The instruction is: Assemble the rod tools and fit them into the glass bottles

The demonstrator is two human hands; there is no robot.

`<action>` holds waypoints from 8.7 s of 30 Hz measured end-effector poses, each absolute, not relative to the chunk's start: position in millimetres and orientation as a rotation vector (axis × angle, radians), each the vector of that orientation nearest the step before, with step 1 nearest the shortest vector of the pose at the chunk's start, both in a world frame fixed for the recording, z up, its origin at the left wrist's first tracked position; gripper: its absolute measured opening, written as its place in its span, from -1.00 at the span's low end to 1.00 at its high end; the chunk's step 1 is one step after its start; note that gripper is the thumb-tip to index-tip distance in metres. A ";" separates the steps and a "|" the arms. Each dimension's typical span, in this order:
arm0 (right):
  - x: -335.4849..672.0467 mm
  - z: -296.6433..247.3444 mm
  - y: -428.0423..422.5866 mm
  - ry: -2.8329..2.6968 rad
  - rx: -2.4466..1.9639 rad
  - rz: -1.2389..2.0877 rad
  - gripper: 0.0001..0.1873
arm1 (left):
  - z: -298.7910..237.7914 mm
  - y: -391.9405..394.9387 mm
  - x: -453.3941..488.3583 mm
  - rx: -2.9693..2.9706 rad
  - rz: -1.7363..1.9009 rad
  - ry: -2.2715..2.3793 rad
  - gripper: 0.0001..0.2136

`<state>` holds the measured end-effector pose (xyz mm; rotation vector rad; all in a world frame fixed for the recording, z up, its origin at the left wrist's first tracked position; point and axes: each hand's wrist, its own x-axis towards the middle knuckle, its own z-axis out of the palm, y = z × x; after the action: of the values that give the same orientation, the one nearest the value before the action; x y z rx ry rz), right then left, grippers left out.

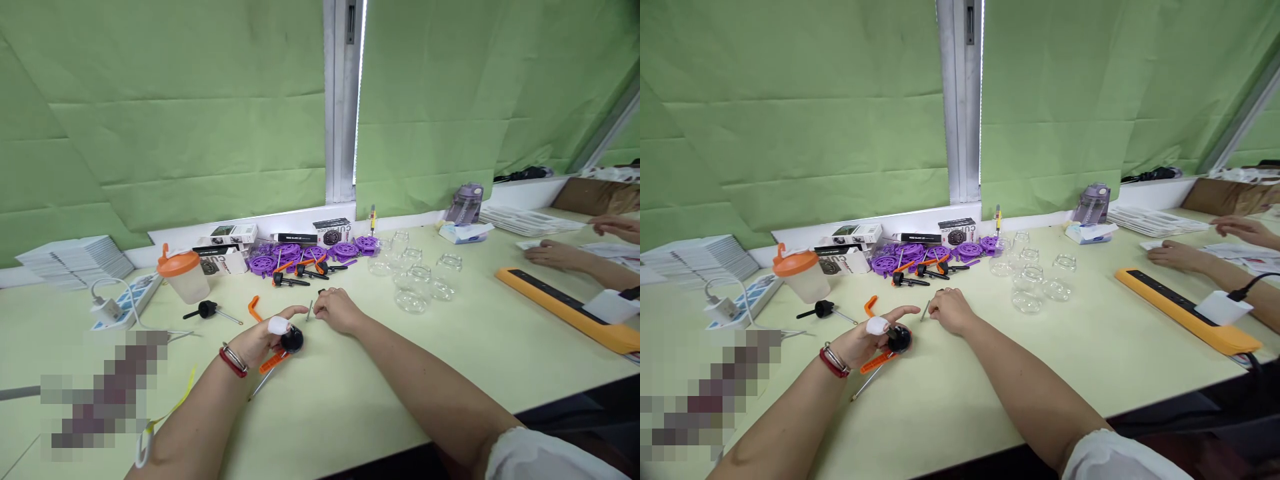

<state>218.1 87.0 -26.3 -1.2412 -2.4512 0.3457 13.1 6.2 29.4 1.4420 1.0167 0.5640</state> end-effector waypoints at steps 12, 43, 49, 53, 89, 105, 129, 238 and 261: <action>214.7 -21.2 79.8 -2.613 -1.188 0.155 -0.87 | 23.8 12.2 13.0 1.212 0.586 1.002 -0.32; 190.5 1.6 45.0 -1.793 -0.650 1.488 -0.82 | 17.1 14.5 16.8 1.196 0.659 0.862 -0.57; 191.8 5.0 46.9 -1.886 -0.565 1.362 -0.96 | 11.2 16.1 16.1 1.123 0.700 0.912 -0.62; 193.5 11.3 45.8 -2.051 -0.520 1.171 -0.92 | 12.0 15.6 17.2 1.161 0.671 0.907 -0.64; 198.3 10.0 45.2 -2.093 -0.591 1.176 -0.85 | 13.5 14.9 20.2 1.211 0.603 0.957 -0.71; 209.8 11.0 39.4 -2.058 -0.635 1.245 -0.72 | 8.4 17.5 14.9 1.279 0.573 0.833 -0.62; 195.7 -10.6 37.1 -1.810 -0.623 1.453 -0.83 | 12.8 14.5 19.7 1.259 0.631 0.866 -0.67; 287.9 -24.9 191.9 -1.997 -1.927 0.226 -0.63 | 14.3 32.0 3.0 1.944 0.880 2.033 -0.81; 282.7 -32.4 183.3 -2.034 -1.991 0.074 -0.58 | 27.3 37.1 -17.0 1.811 0.741 2.416 -0.72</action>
<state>282.7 183.3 -32.4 -1.9912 -2.0337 0.0737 -17.0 37.1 27.3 1.8113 2.4162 0.7415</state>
